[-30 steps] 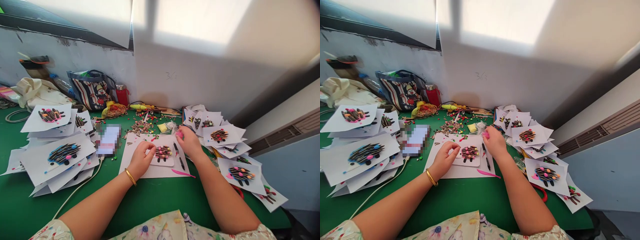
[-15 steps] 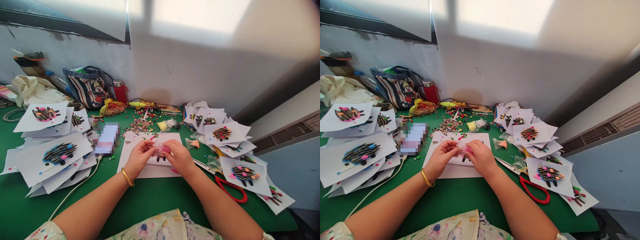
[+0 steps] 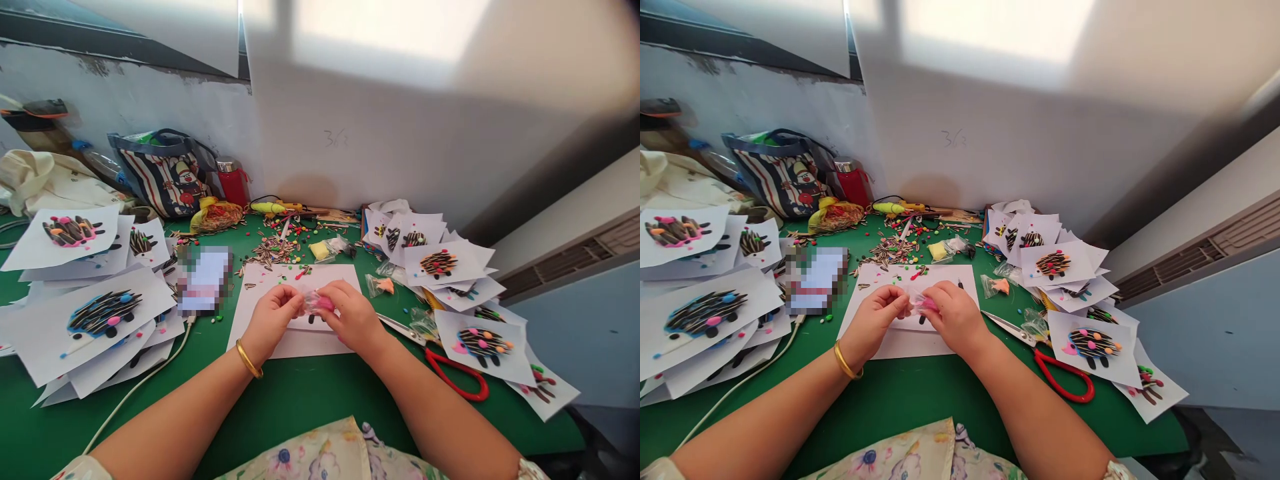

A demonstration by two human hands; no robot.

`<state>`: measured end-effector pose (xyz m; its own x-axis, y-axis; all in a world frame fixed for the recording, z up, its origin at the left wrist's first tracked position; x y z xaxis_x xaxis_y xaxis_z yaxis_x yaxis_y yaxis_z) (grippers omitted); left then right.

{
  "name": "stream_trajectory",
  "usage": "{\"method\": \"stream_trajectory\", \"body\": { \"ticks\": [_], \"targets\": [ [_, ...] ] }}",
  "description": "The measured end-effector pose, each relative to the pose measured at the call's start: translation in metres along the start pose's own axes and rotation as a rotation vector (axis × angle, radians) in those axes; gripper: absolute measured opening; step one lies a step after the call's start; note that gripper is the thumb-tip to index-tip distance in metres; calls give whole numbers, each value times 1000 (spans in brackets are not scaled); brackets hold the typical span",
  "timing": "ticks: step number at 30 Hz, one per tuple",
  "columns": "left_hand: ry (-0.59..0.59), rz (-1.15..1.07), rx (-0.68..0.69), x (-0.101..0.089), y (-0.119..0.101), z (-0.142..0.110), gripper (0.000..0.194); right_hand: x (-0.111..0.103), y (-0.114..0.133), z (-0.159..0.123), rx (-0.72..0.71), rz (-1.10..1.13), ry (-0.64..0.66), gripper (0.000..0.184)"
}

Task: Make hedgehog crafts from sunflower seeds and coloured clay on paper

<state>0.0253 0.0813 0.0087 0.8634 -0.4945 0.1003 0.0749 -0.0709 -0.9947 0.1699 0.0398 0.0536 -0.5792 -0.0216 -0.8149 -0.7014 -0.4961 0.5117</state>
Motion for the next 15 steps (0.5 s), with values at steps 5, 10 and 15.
{"method": "stream_trajectory", "body": {
  "ticks": [5, 10, 15],
  "targets": [
    [24, 13, -1, 3, -1, 1, 27, -2, -6, 0, 39, 23, 0, 23],
    [45, 31, -41, 4, 1, 2, 26, -4, -10, -1, 33, 40, 1, 29],
    [-5, 96, -33, -2, 0, 2, 28, -4, -12, -1, 47, 50, 1, 27]
  ]
}}
Point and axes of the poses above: each hand's wrist, its own z-axis towards the middle knuckle, its own x-axis out of the palm, y = z × x, the point moved 8 cm from there along z, towards the middle knuckle, and after that the axes turned 15 degrees about y, right-handed, at the moved point
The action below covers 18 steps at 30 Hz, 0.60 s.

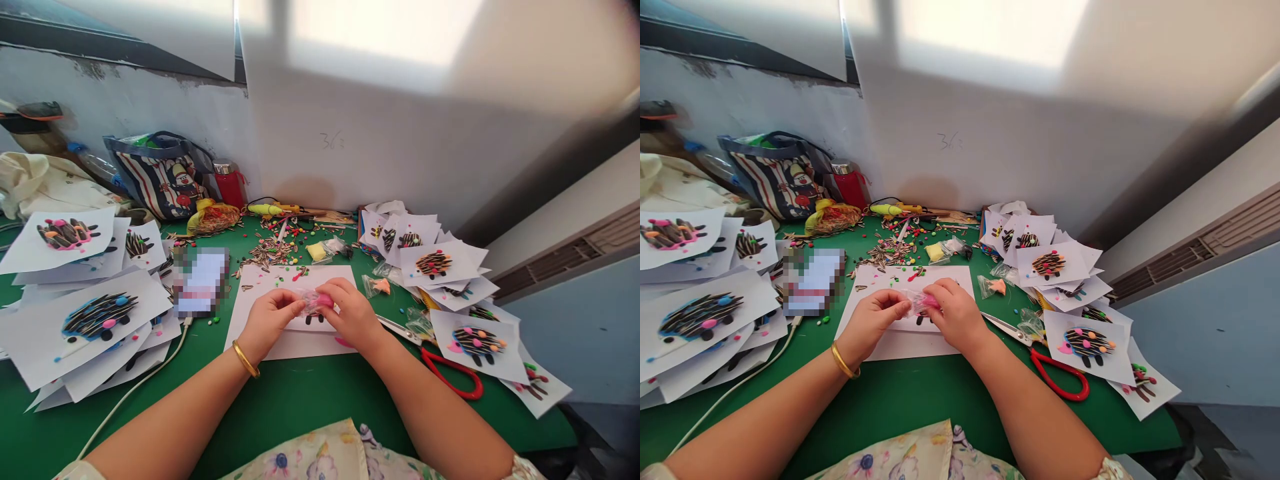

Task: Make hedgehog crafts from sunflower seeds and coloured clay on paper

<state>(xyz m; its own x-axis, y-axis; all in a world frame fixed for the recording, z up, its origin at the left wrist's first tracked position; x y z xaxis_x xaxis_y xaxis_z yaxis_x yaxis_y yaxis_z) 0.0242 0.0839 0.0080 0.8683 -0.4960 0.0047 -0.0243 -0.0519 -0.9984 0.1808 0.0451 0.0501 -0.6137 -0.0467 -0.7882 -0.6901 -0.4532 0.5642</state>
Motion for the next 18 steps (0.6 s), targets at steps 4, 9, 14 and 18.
{"method": "stream_trajectory", "body": {
  "ticks": [4, 9, 14, 18],
  "targets": [
    [55, 26, -3, 4, 0, 1, 29, -3, -2, 0, 41, -25, -34, 20],
    [29, 158, 63, 3, -7, -2, 23, -7, 9, 0, -2, -13, -15, 34],
    [67, 472, 220, 17, -26, -10, 13, -11, 18, -2, -54, 144, -14, 11],
    [78, 469, 218, 20, -26, -13, 14, -11, 10, -2, 22, 280, -45, 12]
  ]
}}
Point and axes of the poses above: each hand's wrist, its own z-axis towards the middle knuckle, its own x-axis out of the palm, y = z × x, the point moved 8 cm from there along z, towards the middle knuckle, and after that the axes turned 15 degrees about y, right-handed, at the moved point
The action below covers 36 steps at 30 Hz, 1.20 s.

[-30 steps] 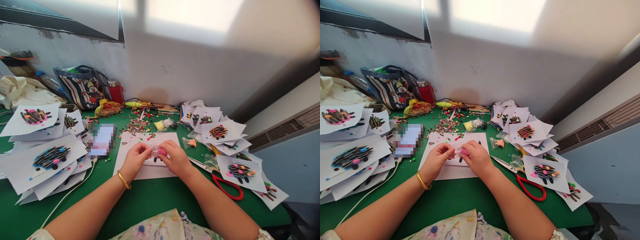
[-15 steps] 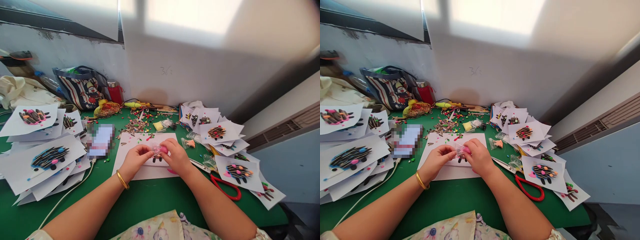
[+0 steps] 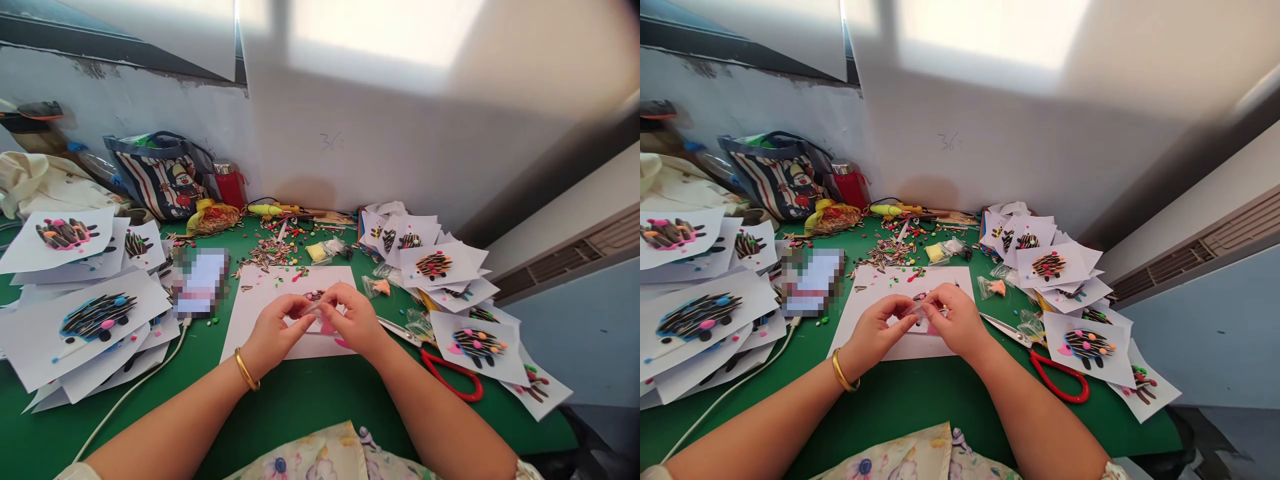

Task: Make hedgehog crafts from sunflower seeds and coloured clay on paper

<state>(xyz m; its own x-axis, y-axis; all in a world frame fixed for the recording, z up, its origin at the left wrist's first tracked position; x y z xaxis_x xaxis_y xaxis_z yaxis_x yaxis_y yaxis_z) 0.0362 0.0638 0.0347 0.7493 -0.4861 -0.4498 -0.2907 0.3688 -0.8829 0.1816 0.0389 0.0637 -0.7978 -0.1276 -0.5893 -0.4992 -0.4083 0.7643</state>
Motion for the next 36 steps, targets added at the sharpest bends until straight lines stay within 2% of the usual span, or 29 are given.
{"method": "stream_trajectory", "body": {
  "ticks": [4, 8, 12, 15, 23, 29, 36],
  "targets": [
    [-33, -71, -11, -5, 4, -2, 15, -2, -2, -1, 14, 74, -32, 12],
    [-33, -12, 33, -8, -6, -3, 15, -1, 1, -1, -5, 163, -25, 16],
    [-35, -19, 65, -7, -13, -5, 14, 4, 0, 1, -7, 247, 27, 13],
    [-20, -10, 72, -3, -14, -5, 12, 9, -1, 2, 7, 247, 86, 7],
    [36, 71, 143, 2, -22, -9, 10, 12, 3, 3, -6, 194, 140, 8],
    [7, 35, 168, -4, -24, -8, 11, 3, -10, 3, 53, 309, 185, 11],
    [-19, -110, 114, -3, -12, -7, 12, -15, -7, 3, 43, 170, 176, 12]
  ]
}}
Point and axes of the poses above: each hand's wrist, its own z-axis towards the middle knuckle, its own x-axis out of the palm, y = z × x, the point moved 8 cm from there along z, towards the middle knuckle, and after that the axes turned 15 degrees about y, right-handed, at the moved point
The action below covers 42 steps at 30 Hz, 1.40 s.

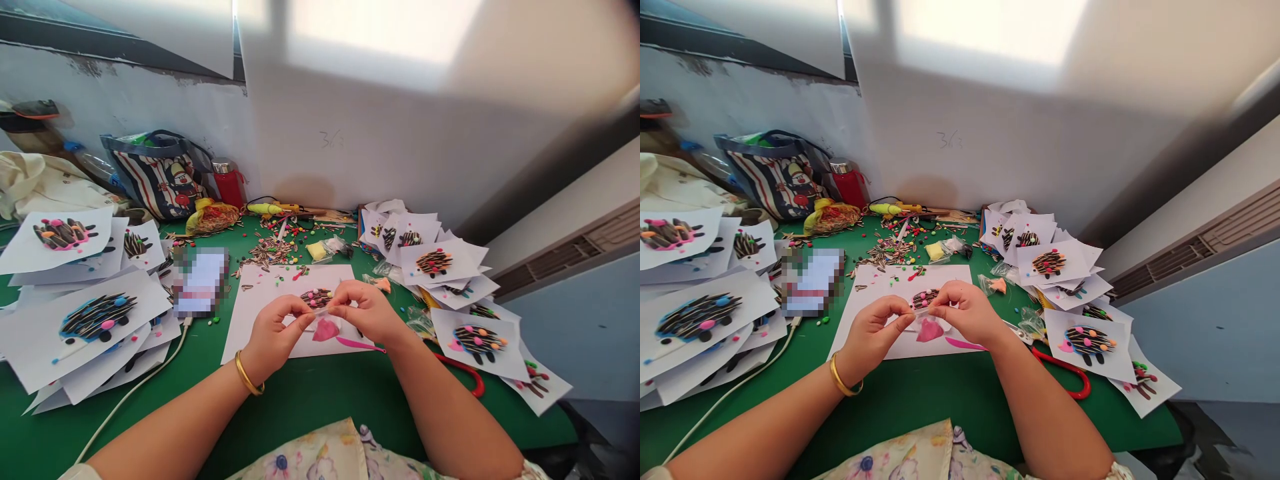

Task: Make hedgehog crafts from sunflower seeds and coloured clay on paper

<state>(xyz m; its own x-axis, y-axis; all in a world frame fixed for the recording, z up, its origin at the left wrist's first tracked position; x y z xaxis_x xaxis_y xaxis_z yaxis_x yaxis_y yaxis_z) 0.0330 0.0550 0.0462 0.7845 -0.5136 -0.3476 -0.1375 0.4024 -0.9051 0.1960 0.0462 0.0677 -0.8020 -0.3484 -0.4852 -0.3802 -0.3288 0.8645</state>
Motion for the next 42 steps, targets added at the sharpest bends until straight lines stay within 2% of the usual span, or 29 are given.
{"method": "stream_trajectory", "body": {
  "ticks": [2, 5, 6, 7, 11, 13, 15, 18, 20, 23, 26, 27, 30, 32, 35, 39, 42],
  "targets": [
    [-37, -66, -35, -2, 7, -1, 11, -16, -6, -4, -3, -68, -108, 11],
    [-117, -127, -71, -7, 16, -3, 12, -53, -21, -19, 57, -289, -434, 14],
    [-134, -131, -74, -8, 17, -3, 13, -61, -26, -22, 89, -386, -494, 16],
    [-140, -129, -75, -9, 18, -3, 14, -65, -31, -22, 126, -471, -496, 20],
    [-117, -109, -76, -8, 19, -1, 14, -67, -64, -17, 411, -646, -239, 42],
    [-119, -114, -80, -8, 20, -1, 15, -72, -74, -23, 526, -695, -179, 50],
    [-122, -124, -83, -8, 20, -1, 15, -79, -78, -31, 589, -779, -145, 50],
    [-114, -130, -92, -6, 20, 0, 15, -81, -92, -42, 704, -889, 0, 59],
    [-110, -129, -98, -6, 20, 1, 15, -82, -97, -44, 736, -931, 29, 55],
    [-110, -126, -104, -6, 21, 2, 15, -80, -88, -36, 659, -965, -68, 23],
    [-102, -125, -110, -5, 22, 2, 14, -68, -61, -23, 454, -895, -209, 18],
    [-98, -127, -110, -4, 22, 2, 14, -59, -51, -18, 369, -836, -217, 20],
    [-83, -141, -110, -1, 22, 1, 14, -21, -22, -6, 159, -651, -162, 21],
    [-77, -155, -107, 1, 21, 2, 13, 9, -8, 2, 62, -581, -34, 19],
    [-87, -199, -114, 0, 20, 2, 14, 27, 4, 3, 3, -543, -42, 16],
    [-70, -365, -147, 2, 25, 4, 20, 25, 3, 2, -19, -465, -71, 27],
    [-43, -517, -172, 6, 30, 3, 21, 22, 3, 2, -20, -444, -70, 22]
  ]
}}
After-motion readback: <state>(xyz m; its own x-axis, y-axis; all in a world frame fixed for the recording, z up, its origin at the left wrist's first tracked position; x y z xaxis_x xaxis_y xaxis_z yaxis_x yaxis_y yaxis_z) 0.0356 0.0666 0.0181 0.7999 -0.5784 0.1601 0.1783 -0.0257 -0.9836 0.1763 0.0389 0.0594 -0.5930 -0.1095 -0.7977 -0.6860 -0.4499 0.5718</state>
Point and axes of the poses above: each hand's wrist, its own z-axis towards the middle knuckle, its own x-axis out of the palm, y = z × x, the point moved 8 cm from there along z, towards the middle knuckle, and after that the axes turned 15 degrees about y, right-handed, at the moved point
